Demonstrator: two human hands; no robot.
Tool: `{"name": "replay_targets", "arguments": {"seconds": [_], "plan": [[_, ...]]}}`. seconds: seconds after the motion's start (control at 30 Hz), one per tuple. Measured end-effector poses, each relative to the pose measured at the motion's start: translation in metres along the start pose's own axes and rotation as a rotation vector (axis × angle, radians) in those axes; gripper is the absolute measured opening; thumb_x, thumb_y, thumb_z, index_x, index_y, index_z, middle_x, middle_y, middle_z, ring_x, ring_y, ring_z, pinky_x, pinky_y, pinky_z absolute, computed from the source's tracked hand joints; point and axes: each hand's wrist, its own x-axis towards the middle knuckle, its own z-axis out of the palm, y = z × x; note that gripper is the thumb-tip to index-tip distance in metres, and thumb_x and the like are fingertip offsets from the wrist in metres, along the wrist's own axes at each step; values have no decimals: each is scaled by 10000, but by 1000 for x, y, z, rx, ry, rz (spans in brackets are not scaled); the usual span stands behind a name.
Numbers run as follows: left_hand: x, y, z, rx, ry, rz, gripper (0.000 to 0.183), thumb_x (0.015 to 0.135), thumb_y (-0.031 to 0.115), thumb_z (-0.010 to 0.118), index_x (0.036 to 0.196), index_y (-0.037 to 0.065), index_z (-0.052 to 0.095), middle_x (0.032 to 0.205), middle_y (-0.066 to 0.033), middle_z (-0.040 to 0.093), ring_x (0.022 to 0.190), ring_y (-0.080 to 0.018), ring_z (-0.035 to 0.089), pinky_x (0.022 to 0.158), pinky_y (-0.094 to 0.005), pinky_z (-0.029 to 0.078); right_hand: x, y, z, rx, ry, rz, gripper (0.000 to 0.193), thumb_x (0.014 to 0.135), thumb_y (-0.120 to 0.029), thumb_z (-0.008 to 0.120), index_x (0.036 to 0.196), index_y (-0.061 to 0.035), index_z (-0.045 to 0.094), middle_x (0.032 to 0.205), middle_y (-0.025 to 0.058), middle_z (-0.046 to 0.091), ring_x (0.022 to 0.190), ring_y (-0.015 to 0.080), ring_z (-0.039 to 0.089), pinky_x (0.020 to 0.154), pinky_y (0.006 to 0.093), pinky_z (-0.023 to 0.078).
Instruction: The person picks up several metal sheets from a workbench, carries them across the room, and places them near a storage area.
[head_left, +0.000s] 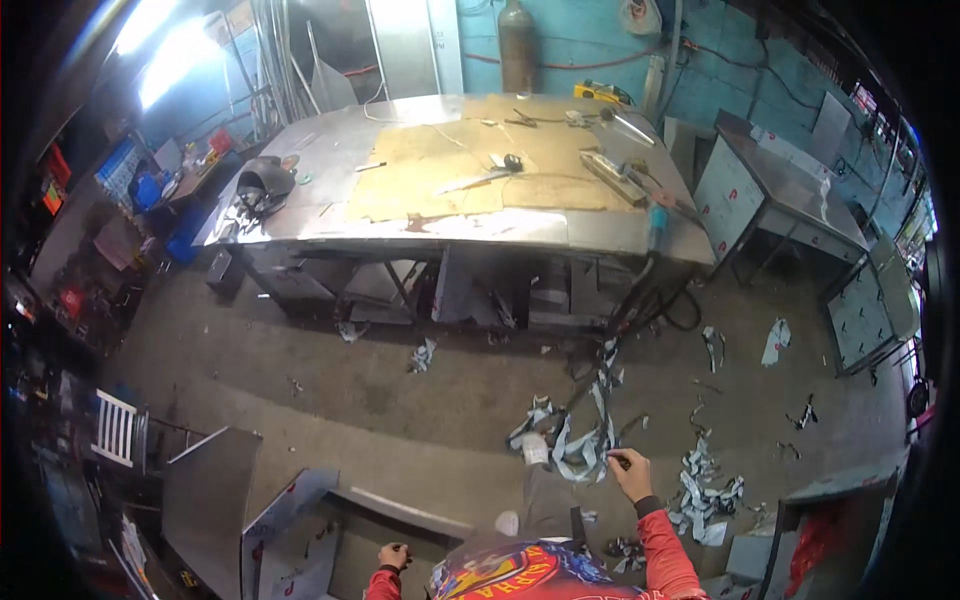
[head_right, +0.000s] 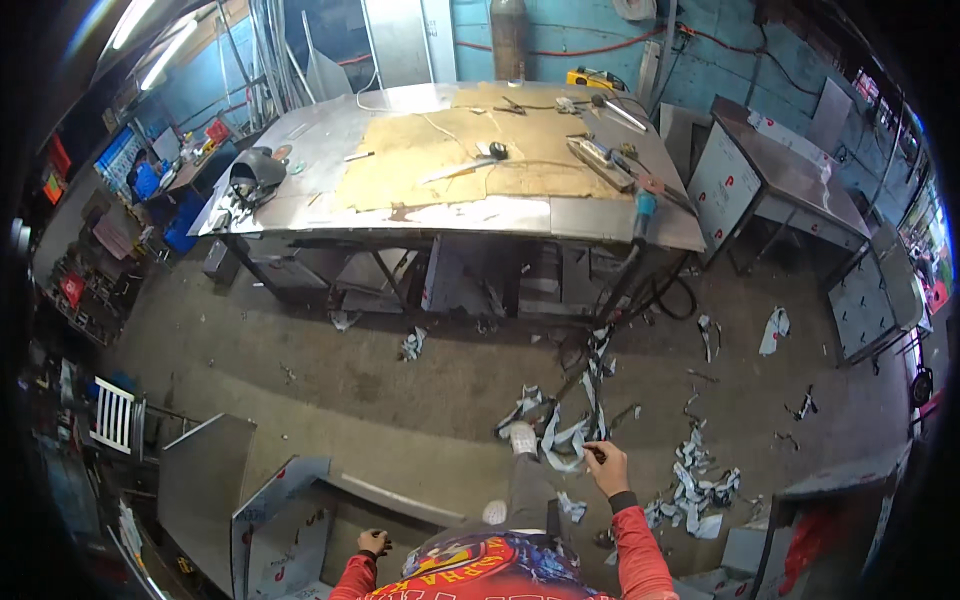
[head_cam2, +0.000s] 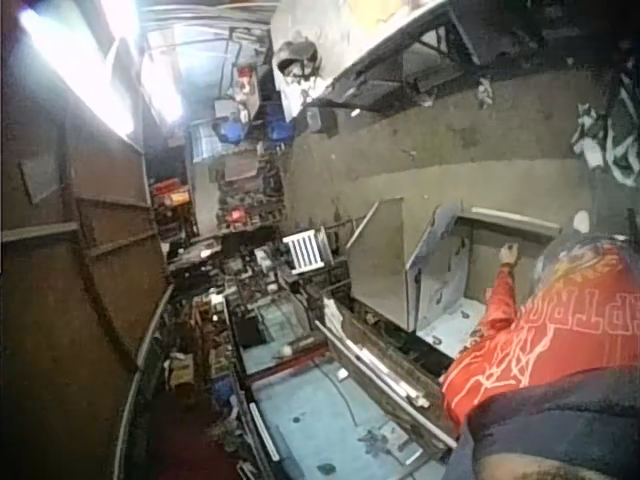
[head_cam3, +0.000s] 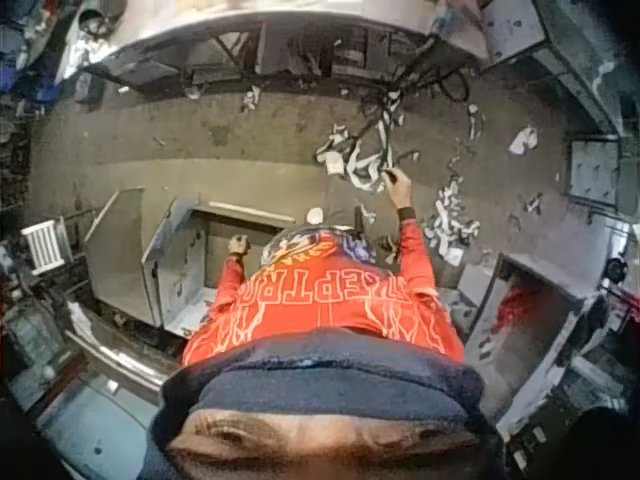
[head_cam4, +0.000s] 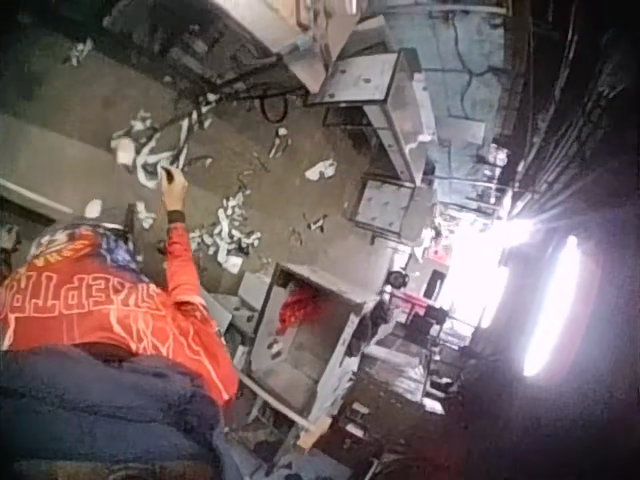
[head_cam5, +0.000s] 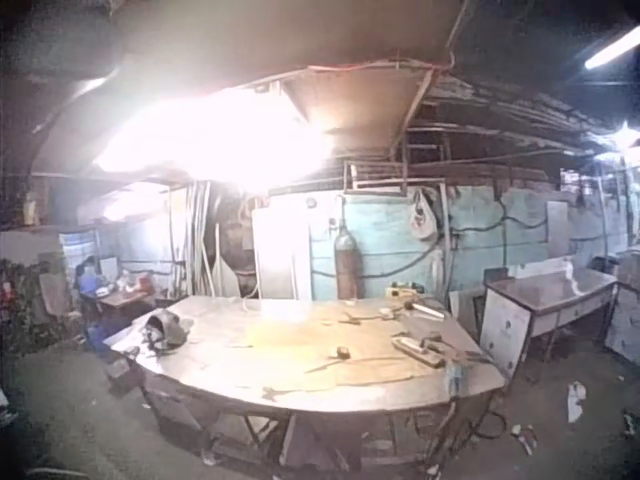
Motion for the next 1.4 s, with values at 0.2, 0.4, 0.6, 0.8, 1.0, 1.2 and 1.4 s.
{"name": "replay_targets", "arguments": {"seconds": [0.2,0.4,0.6,0.8,1.0,1.2,1.4], "plan": [[59,104,41,85,110,279,259,813,232,643,963,26,690,841,-154,700,746,-258,692,684,-357,548,159,-15,2,55,144,-32,118,810,-69,650,904,-9,689,864,108,678,774,173,649,705,281,497],[75,266,44,-275,99,301,207,872,131,571,972,-38,636,767,-115,687,642,-191,681,511,-295,525,318,-18,26,32,142,-133,237,757,64,592,944,-48,683,907,83,590,799,175,610,695,275,480],[78,485,11,6,473,789,164,861,114,594,943,-18,648,854,-170,685,800,-277,683,729,-358,520,449,-62,32,7,107,-292,316,723,117,525,942,-45,686,907,80,580,747,151,586,648,248,462],[111,744,29,107,329,1166,188,852,160,595,973,30,657,899,-163,666,830,-339,641,736,-381,504,508,-71,20,35,17,-153,307,760,116,466,954,-3,673,872,87,628,753,146,618,688,244,478],[186,955,105,245,112,1403,176,862,188,602,976,64,655,867,-136,675,766,-302,658,668,-379,511,521,-52,-5,167,112,149,193,869,-17,562,1040,15,644,906,79,670,780,118,632,689,245,500],[177,1036,155,214,-224,1436,193,874,176,614,987,26,656,870,-147,681,772,-268,672,669,-343,517,576,-69,-81,-100,406,183,169,838,-87,641,980,3,664,893,84,666,798,128,621,685,267,473],[171,976,120,142,-305,1128,179,880,126,614,979,-15,663,864,-152,688,778,-231,681,654,-305,518,741,-49,-134,-341,432,-80,303,800,-154,693,1056,-9,619,955,151,620,893,296,604,778,354,472]]}}
